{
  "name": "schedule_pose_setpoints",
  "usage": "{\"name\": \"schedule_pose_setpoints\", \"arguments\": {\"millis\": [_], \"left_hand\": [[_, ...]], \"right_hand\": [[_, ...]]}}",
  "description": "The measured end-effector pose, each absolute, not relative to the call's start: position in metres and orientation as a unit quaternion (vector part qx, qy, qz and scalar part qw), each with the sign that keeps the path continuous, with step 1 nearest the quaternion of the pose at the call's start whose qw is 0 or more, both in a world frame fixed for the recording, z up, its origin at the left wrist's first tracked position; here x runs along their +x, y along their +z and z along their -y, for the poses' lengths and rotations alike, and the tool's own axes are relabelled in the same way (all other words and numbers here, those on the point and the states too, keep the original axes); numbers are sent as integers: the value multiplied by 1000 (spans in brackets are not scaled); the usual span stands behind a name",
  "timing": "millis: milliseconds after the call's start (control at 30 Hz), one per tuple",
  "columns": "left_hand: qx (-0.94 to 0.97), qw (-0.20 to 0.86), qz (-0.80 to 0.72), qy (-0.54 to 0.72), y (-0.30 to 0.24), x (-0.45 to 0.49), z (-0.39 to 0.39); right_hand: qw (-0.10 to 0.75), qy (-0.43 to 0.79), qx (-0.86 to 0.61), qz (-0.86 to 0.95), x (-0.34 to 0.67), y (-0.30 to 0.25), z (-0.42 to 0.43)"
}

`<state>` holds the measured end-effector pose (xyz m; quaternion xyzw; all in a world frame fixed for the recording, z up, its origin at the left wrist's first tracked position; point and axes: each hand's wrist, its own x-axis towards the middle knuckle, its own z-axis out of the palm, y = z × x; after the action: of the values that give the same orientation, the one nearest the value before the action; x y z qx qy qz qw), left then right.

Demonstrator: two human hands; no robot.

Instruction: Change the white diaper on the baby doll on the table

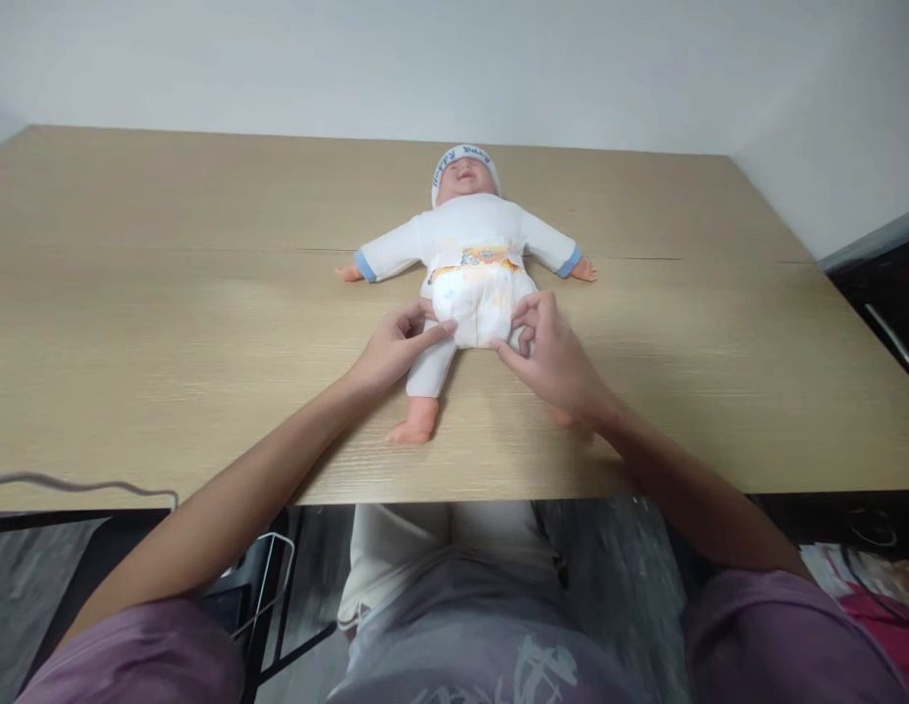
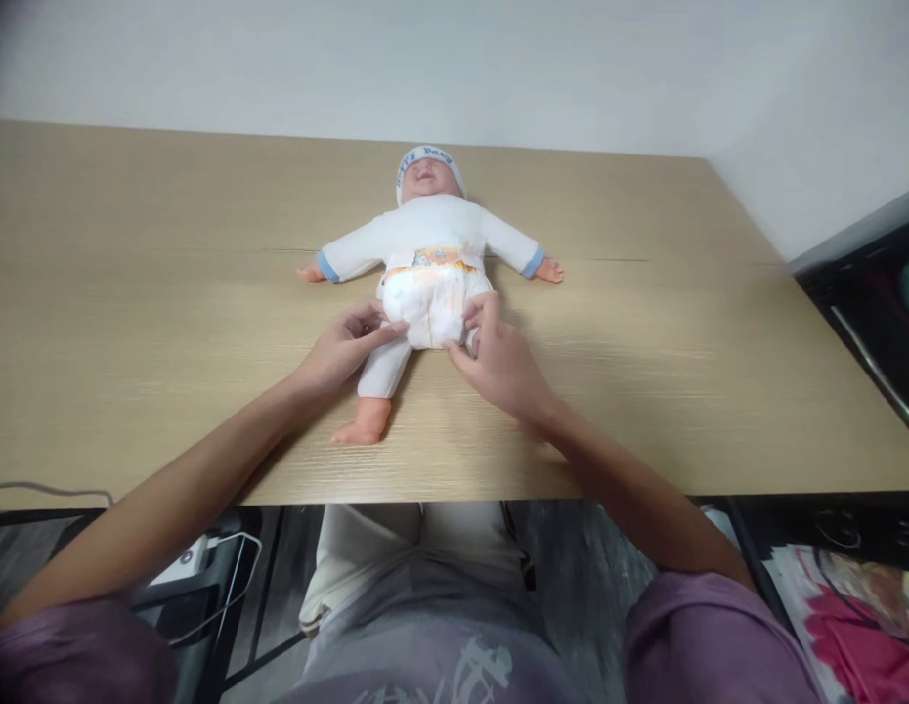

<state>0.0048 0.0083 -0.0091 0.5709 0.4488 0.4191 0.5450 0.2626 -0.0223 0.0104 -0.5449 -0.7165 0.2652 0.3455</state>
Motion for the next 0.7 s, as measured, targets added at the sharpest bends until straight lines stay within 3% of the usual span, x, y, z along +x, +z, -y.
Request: {"name": "schedule_pose_setpoints", "arguments": {"millis": [467,700], "left_hand": [[586,561,-430,395,1,9,-6],[604,548,-415,402,0,10,-6]], "right_hand": [[301,215,-578,727,285,26,21],[327,216,-546,741,269,17,21]]}}
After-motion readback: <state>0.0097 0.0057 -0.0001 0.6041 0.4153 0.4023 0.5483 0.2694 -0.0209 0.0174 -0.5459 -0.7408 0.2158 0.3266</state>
